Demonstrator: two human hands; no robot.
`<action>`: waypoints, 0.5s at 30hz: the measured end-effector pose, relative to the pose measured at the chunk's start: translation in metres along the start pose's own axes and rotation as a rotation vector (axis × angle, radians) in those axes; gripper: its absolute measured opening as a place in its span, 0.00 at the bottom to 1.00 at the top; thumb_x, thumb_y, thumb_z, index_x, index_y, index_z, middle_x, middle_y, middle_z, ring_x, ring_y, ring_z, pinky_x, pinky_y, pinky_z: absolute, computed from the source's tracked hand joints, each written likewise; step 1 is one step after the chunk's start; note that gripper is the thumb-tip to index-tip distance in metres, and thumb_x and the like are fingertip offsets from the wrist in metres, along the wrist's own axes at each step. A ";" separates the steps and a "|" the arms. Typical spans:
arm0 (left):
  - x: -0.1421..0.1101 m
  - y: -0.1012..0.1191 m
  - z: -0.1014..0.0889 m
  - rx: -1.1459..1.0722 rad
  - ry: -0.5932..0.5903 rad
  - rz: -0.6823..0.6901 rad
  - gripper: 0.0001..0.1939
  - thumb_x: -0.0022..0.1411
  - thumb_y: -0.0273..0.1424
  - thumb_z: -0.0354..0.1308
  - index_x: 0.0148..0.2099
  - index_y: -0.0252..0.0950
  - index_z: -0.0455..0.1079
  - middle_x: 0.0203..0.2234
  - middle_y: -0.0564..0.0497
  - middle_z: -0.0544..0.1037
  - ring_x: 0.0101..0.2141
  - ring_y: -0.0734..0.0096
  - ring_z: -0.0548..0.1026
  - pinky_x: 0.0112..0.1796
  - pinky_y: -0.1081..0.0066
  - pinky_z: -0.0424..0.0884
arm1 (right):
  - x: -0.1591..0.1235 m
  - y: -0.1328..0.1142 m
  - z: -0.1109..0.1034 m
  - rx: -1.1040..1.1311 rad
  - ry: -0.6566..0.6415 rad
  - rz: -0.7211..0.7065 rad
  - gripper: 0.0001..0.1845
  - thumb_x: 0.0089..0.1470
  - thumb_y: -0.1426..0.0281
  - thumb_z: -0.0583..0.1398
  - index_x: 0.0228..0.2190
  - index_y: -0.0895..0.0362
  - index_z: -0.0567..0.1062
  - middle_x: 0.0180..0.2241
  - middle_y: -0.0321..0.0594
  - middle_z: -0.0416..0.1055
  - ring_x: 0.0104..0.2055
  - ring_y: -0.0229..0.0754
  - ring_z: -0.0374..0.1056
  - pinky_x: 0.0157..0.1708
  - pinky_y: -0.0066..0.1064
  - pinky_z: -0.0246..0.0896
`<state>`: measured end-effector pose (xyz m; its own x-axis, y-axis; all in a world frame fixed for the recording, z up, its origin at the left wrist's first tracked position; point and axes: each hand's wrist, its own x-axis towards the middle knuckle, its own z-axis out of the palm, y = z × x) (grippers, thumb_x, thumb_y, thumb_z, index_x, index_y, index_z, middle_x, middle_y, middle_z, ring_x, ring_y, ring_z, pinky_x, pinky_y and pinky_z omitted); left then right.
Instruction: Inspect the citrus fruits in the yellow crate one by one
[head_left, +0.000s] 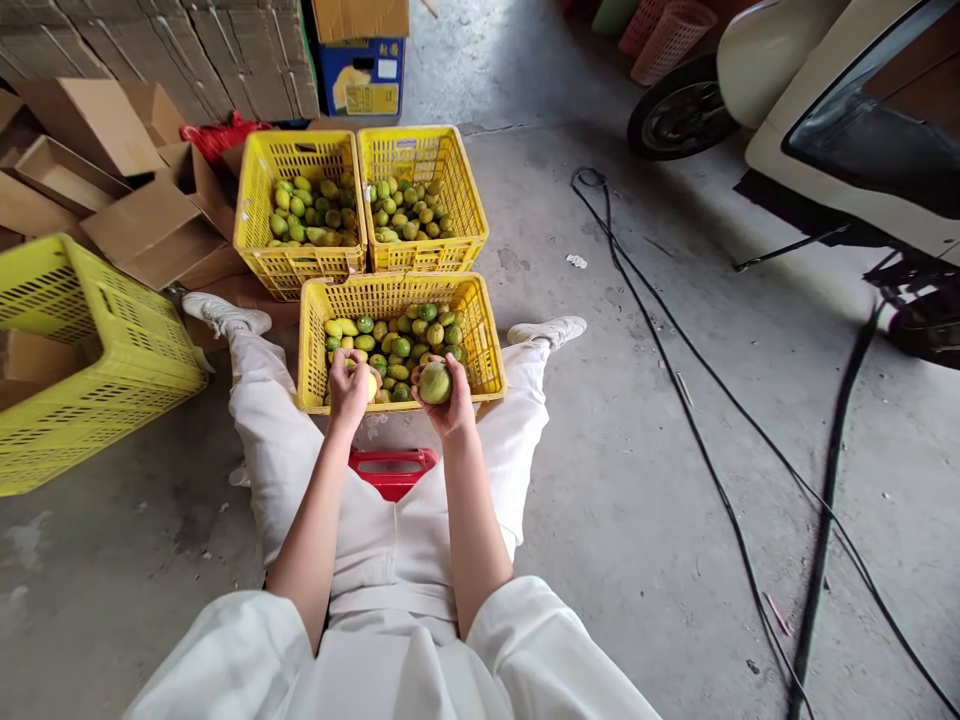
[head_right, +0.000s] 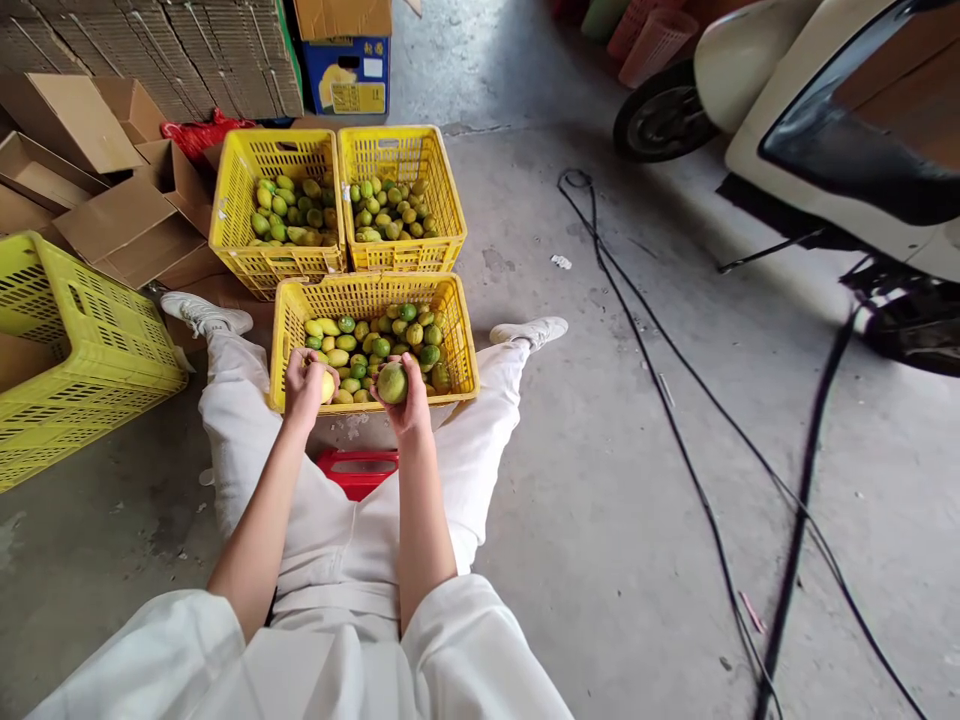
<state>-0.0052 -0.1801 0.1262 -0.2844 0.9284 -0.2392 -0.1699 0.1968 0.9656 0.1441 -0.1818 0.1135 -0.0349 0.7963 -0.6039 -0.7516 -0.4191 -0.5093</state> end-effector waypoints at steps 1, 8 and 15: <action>0.000 -0.003 -0.001 0.057 0.034 0.029 0.12 0.51 0.25 0.54 0.35 0.43 0.55 0.13 0.62 0.68 0.12 0.75 0.63 0.15 0.76 0.53 | 0.002 0.002 -0.001 -0.039 0.040 0.006 0.15 0.48 0.56 0.64 0.31 0.52 0.72 0.24 0.32 0.73 0.30 0.41 0.74 0.32 0.35 0.75; 0.007 -0.027 -0.017 0.155 0.115 0.050 0.10 0.59 0.24 0.53 0.37 0.43 0.55 0.15 0.62 0.70 0.16 0.72 0.67 0.21 0.74 0.60 | 0.010 0.016 -0.008 -0.172 0.260 -0.112 0.14 0.47 0.56 0.64 0.27 0.54 0.73 0.22 0.33 0.72 0.29 0.43 0.73 0.30 0.35 0.75; 0.019 -0.035 -0.017 -0.120 0.105 -0.143 0.15 0.66 0.46 0.53 0.46 0.42 0.61 0.23 0.55 0.75 0.26 0.68 0.76 0.28 0.72 0.69 | 0.010 0.010 -0.008 0.073 0.045 -0.153 0.14 0.44 0.62 0.65 0.35 0.52 0.75 0.34 0.32 0.76 0.35 0.39 0.74 0.33 0.31 0.73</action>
<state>-0.0203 -0.1749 0.0864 -0.3452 0.8543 -0.3886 -0.3247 0.2798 0.9035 0.1417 -0.1811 0.0977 0.1123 0.8274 -0.5503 -0.7917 -0.2602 -0.5527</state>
